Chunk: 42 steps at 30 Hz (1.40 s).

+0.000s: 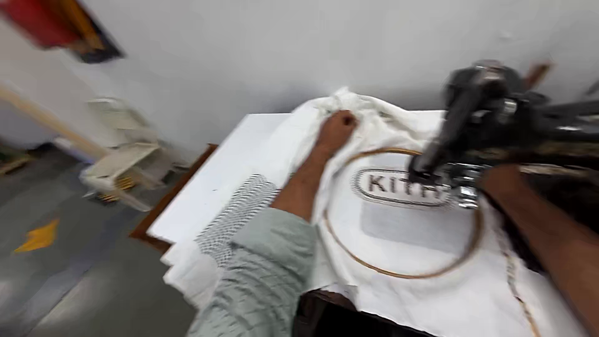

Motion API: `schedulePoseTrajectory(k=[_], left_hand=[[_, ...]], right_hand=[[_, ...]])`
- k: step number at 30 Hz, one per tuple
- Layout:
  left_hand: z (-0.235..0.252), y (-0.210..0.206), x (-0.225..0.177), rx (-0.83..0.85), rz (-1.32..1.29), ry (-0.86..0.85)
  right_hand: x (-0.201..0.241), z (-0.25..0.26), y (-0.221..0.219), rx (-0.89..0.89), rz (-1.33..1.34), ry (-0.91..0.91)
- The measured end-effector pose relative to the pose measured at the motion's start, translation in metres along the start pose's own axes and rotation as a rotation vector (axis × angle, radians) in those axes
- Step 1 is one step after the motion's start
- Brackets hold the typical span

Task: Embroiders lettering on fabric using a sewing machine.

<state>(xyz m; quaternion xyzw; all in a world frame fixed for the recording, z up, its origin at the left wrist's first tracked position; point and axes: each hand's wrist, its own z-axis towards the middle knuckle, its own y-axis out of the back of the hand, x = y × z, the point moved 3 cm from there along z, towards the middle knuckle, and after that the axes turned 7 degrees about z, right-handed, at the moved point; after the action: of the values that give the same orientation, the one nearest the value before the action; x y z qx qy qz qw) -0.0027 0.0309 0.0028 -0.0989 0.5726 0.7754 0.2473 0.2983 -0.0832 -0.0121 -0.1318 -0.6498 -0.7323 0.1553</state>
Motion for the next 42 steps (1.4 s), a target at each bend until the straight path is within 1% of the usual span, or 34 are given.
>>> schedulePoseTrajectory(k=[1,2,6,7,12,18,25,30,35,42], left_hand=[[0.003,-0.001,0.001,0.012,-0.003,0.013],[0.004,-0.001,0.002,0.017,-0.009,0.032],[0.003,-0.001,0.002,-0.001,-0.023,0.087],[0.004,-0.001,0.001,-0.006,-0.03,0.095],[0.006,-0.004,0.004,-0.004,-0.04,0.111],[0.006,-0.003,0.004,-0.011,-0.039,0.112],[0.005,-0.002,0.002,-0.011,-0.032,0.107],[0.005,-0.002,0.003,-0.011,-0.031,0.1],[0.005,-0.003,0.003,-0.009,-0.035,0.091],[0.005,-0.002,0.003,-0.01,-0.035,0.094]], right_hand=[[0.008,-0.005,0.014,0.057,0.025,-0.017],[0.015,-0.006,0.022,0.047,0.065,-0.006],[0.019,-0.002,0.025,-0.097,0.197,0.107],[0.018,-0.001,0.025,-0.104,0.208,0.118],[0.021,0.0,0.026,-0.052,0.142,0.068],[0.017,0.002,0.023,-0.128,0.164,0.161],[0.023,0.0,0.026,-0.079,0.135,0.094],[0.023,-0.001,0.027,-0.09,0.146,0.102],[0.019,0.001,0.023,-0.136,0.178,0.152],[0.026,-0.002,0.029,-0.053,0.129,0.061]])
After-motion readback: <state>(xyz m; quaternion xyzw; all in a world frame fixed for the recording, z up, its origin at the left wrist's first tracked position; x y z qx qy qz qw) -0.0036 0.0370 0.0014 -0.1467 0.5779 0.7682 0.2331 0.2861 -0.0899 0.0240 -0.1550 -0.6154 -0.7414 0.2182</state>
